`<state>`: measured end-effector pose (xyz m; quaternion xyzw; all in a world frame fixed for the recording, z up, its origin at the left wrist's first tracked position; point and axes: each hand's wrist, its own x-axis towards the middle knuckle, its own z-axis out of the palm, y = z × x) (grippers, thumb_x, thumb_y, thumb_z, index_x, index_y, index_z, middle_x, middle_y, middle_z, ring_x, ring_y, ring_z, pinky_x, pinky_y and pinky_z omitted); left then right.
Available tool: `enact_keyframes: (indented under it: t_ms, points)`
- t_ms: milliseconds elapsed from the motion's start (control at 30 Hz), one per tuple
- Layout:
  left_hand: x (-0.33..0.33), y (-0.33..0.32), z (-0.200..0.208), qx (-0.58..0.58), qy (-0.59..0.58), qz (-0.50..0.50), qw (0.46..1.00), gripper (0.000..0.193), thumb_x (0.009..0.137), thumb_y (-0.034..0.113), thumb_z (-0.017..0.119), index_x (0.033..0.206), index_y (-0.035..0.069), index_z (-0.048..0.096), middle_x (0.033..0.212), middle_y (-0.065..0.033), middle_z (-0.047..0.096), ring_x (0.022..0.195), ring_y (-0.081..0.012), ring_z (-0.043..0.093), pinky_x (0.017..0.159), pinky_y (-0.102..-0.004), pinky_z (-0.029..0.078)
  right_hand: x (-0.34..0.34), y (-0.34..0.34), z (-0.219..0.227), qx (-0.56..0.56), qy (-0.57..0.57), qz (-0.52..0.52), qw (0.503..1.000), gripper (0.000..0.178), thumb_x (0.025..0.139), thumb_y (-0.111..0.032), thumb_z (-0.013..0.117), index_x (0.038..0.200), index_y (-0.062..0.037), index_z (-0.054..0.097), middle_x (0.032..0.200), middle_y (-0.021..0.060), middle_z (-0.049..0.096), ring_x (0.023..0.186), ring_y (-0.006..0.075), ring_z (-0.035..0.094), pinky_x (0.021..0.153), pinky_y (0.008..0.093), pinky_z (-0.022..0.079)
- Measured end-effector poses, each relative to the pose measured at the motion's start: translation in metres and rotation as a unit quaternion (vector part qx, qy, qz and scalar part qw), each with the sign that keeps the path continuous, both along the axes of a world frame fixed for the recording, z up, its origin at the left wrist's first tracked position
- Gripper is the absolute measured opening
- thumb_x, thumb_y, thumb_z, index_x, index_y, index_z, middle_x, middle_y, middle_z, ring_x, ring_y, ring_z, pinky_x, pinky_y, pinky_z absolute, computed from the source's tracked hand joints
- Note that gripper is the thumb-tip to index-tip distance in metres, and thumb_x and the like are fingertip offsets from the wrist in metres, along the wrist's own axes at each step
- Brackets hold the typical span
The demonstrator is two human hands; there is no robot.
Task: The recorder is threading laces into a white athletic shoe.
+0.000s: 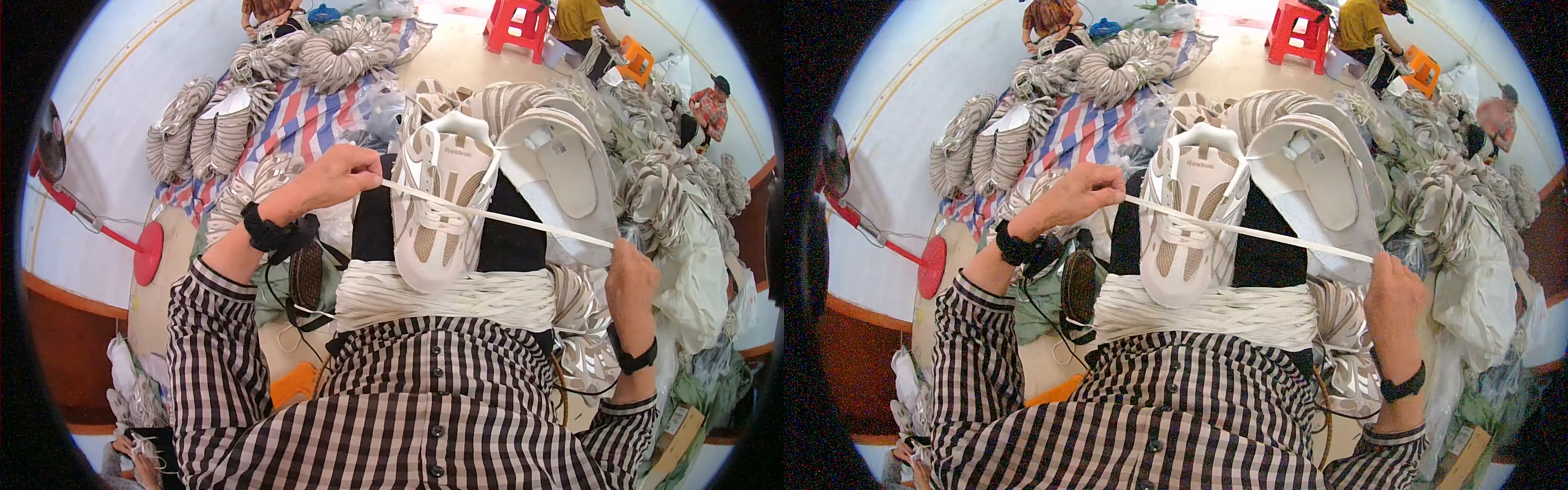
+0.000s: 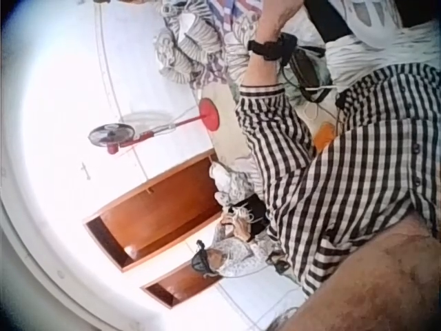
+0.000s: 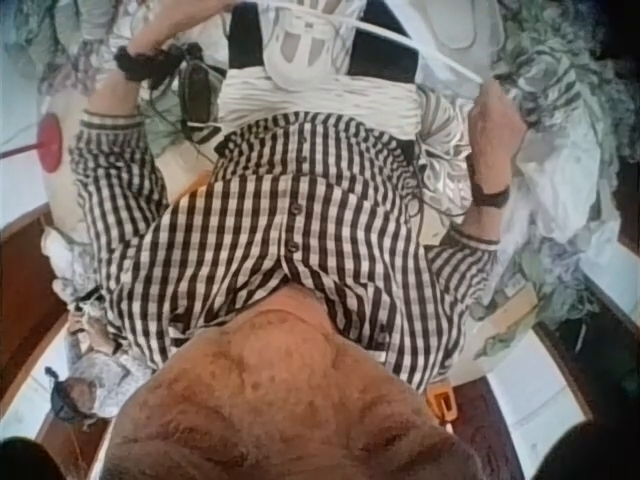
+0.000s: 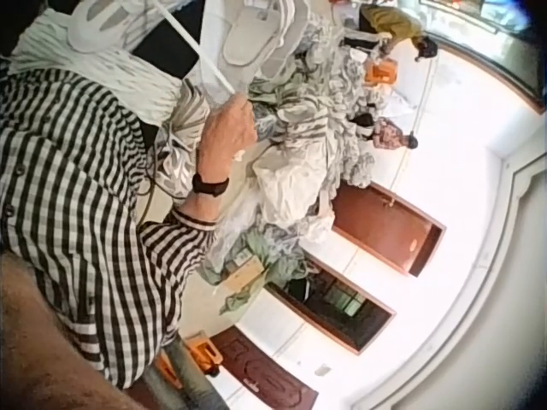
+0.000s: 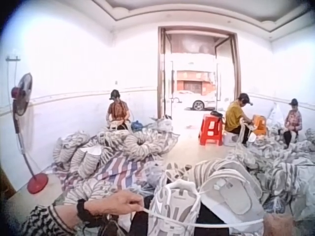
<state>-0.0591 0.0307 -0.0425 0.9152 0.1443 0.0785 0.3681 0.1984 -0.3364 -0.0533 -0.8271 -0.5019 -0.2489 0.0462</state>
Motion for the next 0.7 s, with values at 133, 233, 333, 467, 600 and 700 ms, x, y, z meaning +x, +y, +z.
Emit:
enact_keyframes:
  t_ms: [133, 233, 333, 467, 600, 700]
  points:
    - [-0.003, -0.010, 0.007, -0.045, -0.002, -0.010, 0.999, 0.011, 0.076, 0.005, 0.062, 0.083, -0.001, 0.058, 0.061, -0.0059, 0.049, 0.057, -0.0131, 0.043, 0.055, -0.0298, 0.037, 0.001, -0.011, 0.012, 0.006, 0.049, -0.035, 0.998, 0.009, 0.085, -0.007, 0.049, 0.077, -0.0035, 0.047, 0.070, 0.0172, 0.053, 0.069, 0.0384, 0.055, 0.058, 0.0462, 0.041]
    - [-0.011, -0.017, 0.006, 0.180, -0.041, -0.038, 0.982, 0.020, 0.075, 0.008, 0.067, 0.091, 0.003, 0.057, 0.068, -0.0115, 0.052, 0.062, -0.0256, 0.052, 0.059, -0.0344, 0.041, 0.017, -0.026, 0.009, 0.026, 0.066, -0.052, 0.996, 0.011, 0.088, -0.010, 0.046, 0.080, -0.0023, 0.048, 0.071, 0.0199, 0.053, 0.070, 0.0420, 0.053, 0.059, 0.0491, 0.039]
    - [-0.016, -0.015, -0.001, 0.356, -0.112, -0.040, 0.927, 0.019, 0.076, 0.009, 0.065, 0.090, 0.003, 0.053, 0.072, -0.0117, 0.052, 0.069, -0.0304, 0.055, 0.061, -0.0395, 0.042, 0.034, -0.047, 0.010, 0.044, 0.114, -0.122, 0.985, 0.013, 0.091, -0.011, 0.044, 0.085, -0.0015, 0.051, 0.076, 0.0219, 0.056, 0.073, 0.0440, 0.054, 0.060, 0.0496, 0.039]
    - [-0.025, 0.009, -0.017, 0.459, -0.076, -0.021, 0.885, 0.015, 0.078, 0.008, 0.062, 0.087, 0.004, 0.051, 0.075, -0.0122, 0.052, 0.075, -0.0337, 0.056, 0.063, -0.0430, 0.043, 0.097, -0.112, -0.012, 0.016, 0.164, -0.202, 0.965, 0.021, 0.092, -0.015, 0.045, 0.103, -0.0026, 0.057, 0.086, 0.0259, 0.060, 0.085, 0.0445, 0.056, 0.070, 0.0490, 0.042]
    - [-0.039, 0.041, -0.029, 0.451, -0.029, 0.033, 0.891, 0.008, 0.083, 0.012, 0.053, 0.086, 0.004, 0.053, 0.077, -0.0147, 0.056, 0.077, -0.0346, 0.058, 0.066, -0.0443, 0.045, 0.170, -0.217, -0.069, 0.122, 0.063, -0.173, 0.975, 0.028, 0.090, -0.012, 0.043, 0.111, 0.0004, 0.057, 0.088, 0.0255, 0.060, 0.084, 0.0405, 0.057, 0.073, 0.0432, 0.043]
    - [-0.067, 0.075, -0.033, 0.450, 0.037, 0.113, 0.885, 0.011, 0.085, 0.013, 0.050, 0.087, 0.004, 0.055, 0.077, -0.0171, 0.059, 0.077, -0.0366, 0.059, 0.066, -0.0464, 0.046, 0.188, -0.251, -0.072, 0.167, 0.190, -0.223, 0.941, 0.030, 0.087, -0.007, 0.042, 0.112, 0.0026, 0.056, 0.088, 0.0227, 0.060, 0.081, 0.0396, 0.054, 0.073, 0.0407, 0.042]
